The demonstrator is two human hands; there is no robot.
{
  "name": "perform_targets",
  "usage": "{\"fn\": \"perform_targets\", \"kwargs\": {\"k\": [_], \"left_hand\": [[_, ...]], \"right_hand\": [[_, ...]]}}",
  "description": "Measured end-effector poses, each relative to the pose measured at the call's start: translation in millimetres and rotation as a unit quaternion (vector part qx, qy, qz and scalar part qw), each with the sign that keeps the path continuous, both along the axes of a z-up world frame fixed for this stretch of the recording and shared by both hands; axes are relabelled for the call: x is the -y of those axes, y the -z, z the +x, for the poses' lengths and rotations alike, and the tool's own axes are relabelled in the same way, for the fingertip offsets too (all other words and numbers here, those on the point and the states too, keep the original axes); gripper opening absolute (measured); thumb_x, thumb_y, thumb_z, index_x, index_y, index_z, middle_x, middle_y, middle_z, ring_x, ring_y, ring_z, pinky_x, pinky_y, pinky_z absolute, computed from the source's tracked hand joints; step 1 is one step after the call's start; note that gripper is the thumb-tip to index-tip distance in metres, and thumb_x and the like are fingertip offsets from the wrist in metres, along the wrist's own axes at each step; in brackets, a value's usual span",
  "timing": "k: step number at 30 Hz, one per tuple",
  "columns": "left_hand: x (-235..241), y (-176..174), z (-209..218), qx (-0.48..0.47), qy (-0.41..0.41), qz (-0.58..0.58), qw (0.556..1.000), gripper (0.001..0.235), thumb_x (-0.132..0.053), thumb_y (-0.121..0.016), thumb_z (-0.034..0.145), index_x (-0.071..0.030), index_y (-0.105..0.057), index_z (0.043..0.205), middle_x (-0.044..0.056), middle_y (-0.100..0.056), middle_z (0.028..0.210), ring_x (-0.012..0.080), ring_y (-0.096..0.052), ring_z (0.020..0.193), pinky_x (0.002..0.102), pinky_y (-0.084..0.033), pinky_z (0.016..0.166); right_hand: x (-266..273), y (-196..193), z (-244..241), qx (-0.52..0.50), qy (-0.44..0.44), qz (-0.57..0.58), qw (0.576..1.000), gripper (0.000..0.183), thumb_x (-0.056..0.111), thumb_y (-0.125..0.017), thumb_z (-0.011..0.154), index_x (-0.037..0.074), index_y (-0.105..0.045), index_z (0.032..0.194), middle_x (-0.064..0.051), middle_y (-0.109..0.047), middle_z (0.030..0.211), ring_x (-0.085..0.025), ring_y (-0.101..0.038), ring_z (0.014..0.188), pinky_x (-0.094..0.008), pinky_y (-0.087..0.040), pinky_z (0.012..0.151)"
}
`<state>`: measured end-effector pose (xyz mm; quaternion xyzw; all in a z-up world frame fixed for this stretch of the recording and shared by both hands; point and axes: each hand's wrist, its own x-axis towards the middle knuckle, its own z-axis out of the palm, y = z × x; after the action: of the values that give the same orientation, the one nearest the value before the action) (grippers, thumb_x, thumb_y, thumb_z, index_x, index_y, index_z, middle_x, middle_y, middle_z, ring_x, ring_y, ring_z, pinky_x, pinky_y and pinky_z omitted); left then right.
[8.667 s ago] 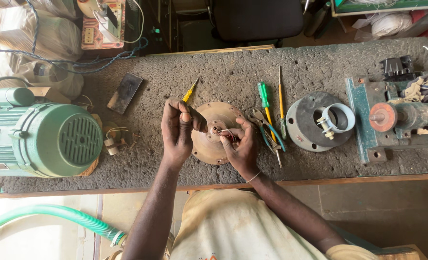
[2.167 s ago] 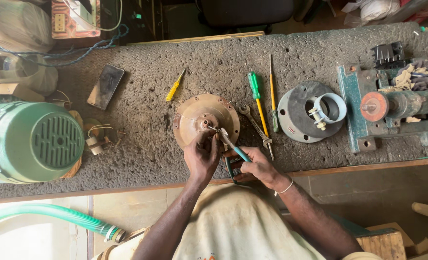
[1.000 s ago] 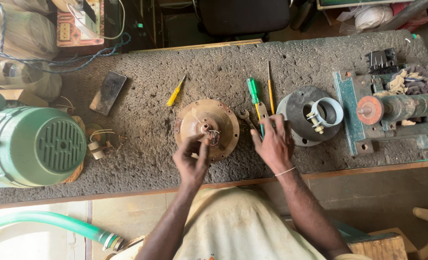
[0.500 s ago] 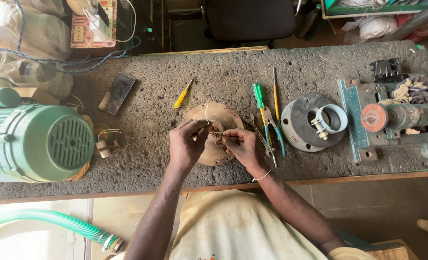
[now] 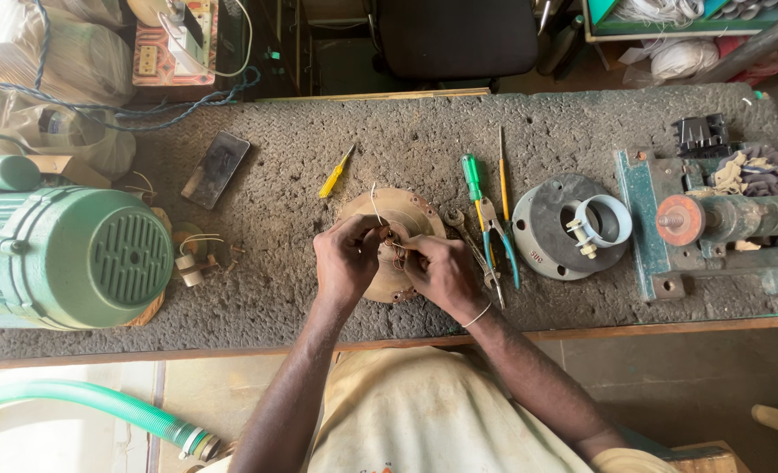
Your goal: The person works on a circular metal component, likely a motor end bell, by stripping and twisting copper wires and securing them with a screwdriver. They repeatedly adjust the wires and tighten connections using a yellow screwdriver and pliers.
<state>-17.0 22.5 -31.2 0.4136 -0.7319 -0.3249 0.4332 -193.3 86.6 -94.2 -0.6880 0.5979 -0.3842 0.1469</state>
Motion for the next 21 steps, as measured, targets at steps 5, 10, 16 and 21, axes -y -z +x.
{"fn": "perform_targets", "kwargs": {"k": [5,10,16,21], "left_hand": [[2.2,-1.8,3.6,0.004,0.008,0.007,1.0,0.004,-0.002,-0.075,0.09,-0.002,-0.075,0.094,0.008,-0.077,0.079,0.0109,-0.071,0.061,0.027,-0.054,0.052],[6.7,-1.9,5.7,-0.004,0.035,-0.013,0.999,0.005,-0.002,-0.073,0.092,-0.004,-0.074,0.096,0.009,-0.077,0.08,0.0112,-0.075,0.067,0.026,-0.057,0.056],[8.9,-6.0,5.4,0.067,0.02,-0.016,0.997,0.004,-0.004,-0.074,0.092,-0.004,-0.07,0.093,0.014,-0.072,0.072,0.0208,-0.07,0.059,0.035,-0.053,0.053],[8.5,-5.4,3.6,0.078,0.05,-0.071,0.993,0.007,0.0,-0.071,0.092,-0.005,-0.065,0.093,0.012,-0.073,0.086,0.023,-0.073,0.07,0.035,-0.055,0.056]], "right_hand": [[0.8,12.5,-2.1,0.025,-0.002,-0.025,0.999,0.018,0.002,-0.074,0.089,-0.001,-0.075,0.107,-0.01,-0.076,0.085,-0.012,-0.069,0.064,-0.026,-0.056,0.052],[-2.8,4.1,-5.2,0.186,0.02,0.062,0.98,0.017,0.004,-0.08,0.085,0.0,-0.078,0.101,-0.008,-0.078,0.081,-0.012,-0.066,0.062,-0.027,-0.053,0.054],[-0.2,-20.7,5.2,0.091,0.03,-0.01,0.995,0.009,0.005,-0.078,0.085,0.001,-0.077,0.094,-0.011,-0.076,0.086,-0.015,-0.072,0.066,-0.028,-0.057,0.058],[1.9,-30.1,8.5,-0.01,0.018,-0.079,0.997,0.011,0.004,-0.077,0.083,0.001,-0.076,0.093,-0.011,-0.073,0.086,-0.02,-0.07,0.072,-0.032,-0.057,0.064]]}}
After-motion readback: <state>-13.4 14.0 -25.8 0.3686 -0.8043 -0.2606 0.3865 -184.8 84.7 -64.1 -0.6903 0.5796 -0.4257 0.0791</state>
